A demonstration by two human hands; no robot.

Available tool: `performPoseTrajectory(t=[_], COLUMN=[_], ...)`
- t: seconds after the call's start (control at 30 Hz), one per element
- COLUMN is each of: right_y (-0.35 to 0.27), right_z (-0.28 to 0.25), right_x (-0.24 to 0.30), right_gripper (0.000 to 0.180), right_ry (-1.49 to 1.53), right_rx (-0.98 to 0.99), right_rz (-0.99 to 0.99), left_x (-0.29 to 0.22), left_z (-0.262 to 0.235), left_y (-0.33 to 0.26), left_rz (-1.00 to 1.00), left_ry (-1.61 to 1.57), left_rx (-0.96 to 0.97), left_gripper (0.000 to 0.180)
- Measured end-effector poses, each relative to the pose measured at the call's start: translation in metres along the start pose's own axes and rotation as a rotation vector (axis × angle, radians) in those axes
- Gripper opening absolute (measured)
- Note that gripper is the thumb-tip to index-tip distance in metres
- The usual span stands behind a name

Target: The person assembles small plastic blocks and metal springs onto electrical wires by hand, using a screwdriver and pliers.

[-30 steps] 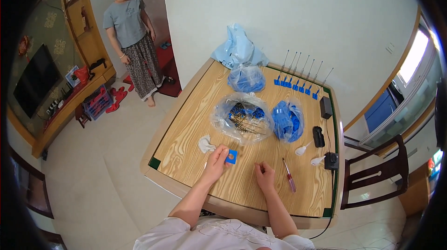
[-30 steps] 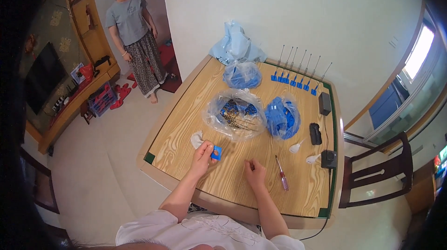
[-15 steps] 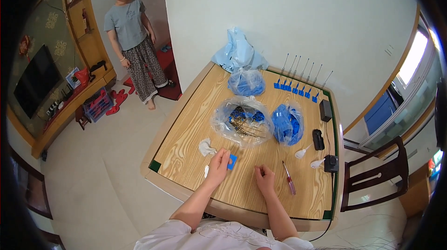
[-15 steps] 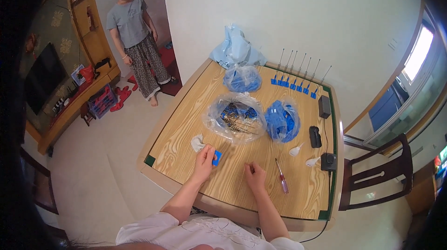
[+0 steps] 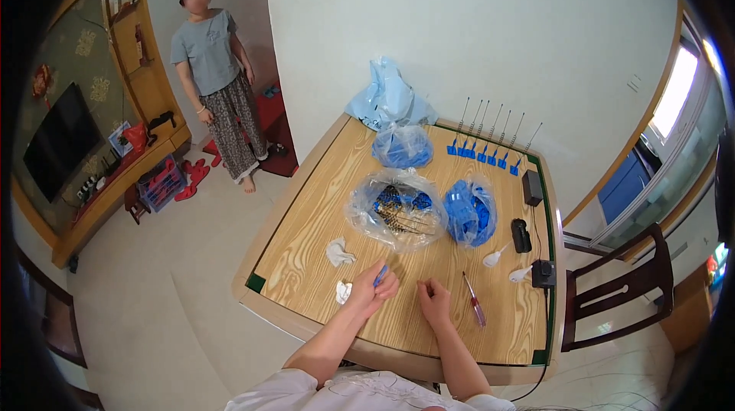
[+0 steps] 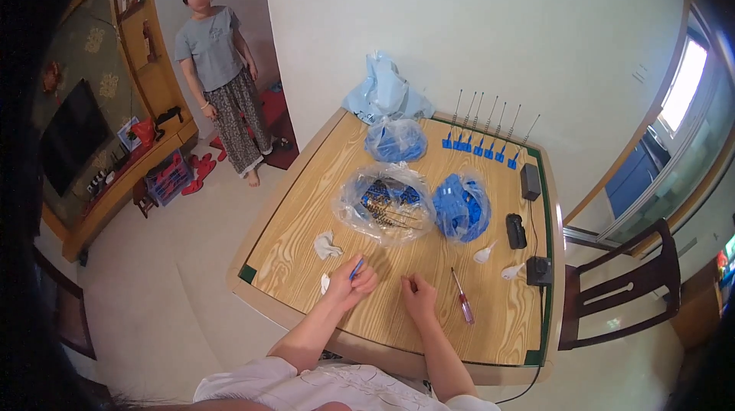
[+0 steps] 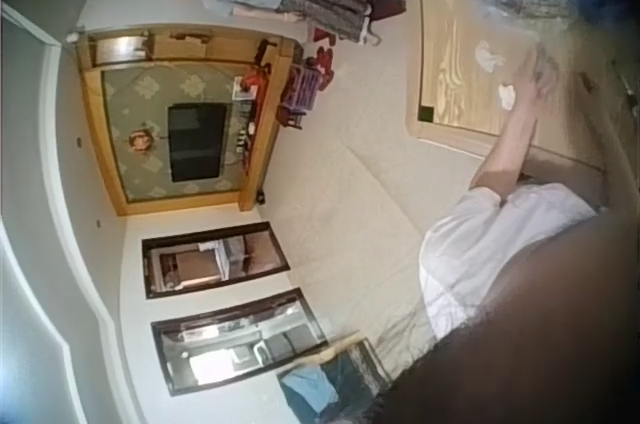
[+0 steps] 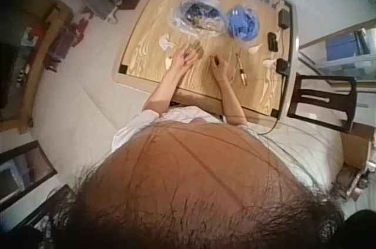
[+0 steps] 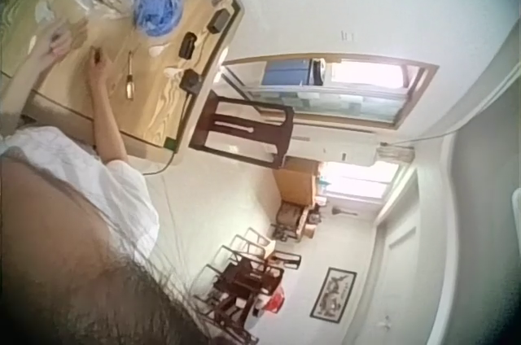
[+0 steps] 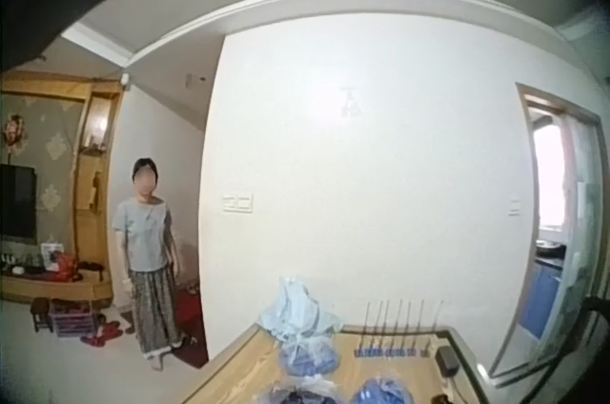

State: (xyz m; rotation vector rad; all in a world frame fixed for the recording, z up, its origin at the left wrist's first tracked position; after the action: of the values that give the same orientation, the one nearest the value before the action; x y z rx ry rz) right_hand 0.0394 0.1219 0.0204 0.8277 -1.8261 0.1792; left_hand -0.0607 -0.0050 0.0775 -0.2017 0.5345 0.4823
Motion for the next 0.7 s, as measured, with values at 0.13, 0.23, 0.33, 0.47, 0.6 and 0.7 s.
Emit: performPoseTrajectory(t=[0.13, 0.23, 0.33, 0.47, 0.6, 0.7], right_y=[-0.002, 0.000, 0.000, 0.000, 0.001, 0.000], right_z=[-0.002, -0.002, -0.001, 0.002, 0.001, 0.001], right_x=[0.007, 0.001, -0.004, -0.007, -0.007, -0.008], right_gripper=[0.027, 0.023, 0.023, 0.023, 0.023, 0.023], right_ry=[0.009, 0.005, 0.008, -0.011, 0.012, 0.018], right_rx=[-0.010, -0.015, -0.026, 0.003, -0.018, -0.018], right_rz=[-0.003, -0.008, -0.022, 0.000, 0.001, 0.004], left_x=[0.002, 0.004, 0.006, 0.006, 0.005, 0.008], left_z=[0.000, 0.001, 0.004, 0.007, 0.016, 0.011], left_y=[0.001, 0.001, 0.001, -0.001, -0.004, -0.004], left_rz=[-0.008, -0.019, -0.057, -0.052, -0.036, -0.032], left_ry=[-0.042, -0.105, -0.116, -0.055, 0.043, 0.134], left_rx=[-0.031, 0.030, 0.063, 0.079, 0.091, 0.059], left_gripper=[0.042, 0.041, 0.040, 0.039, 0.037, 0.036])
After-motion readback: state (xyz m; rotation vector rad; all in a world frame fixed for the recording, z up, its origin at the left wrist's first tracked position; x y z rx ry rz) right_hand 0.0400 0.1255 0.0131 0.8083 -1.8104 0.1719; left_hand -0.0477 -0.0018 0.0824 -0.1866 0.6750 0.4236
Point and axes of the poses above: each hand's wrist, its own y-axis towards the middle knuckle, its own z-axis out of the palm, x = y × z, the point moved 7 cm from there along y, towards the middle knuckle, and after that the axes turned 3 degrees about -x, right-handed, at the moved point
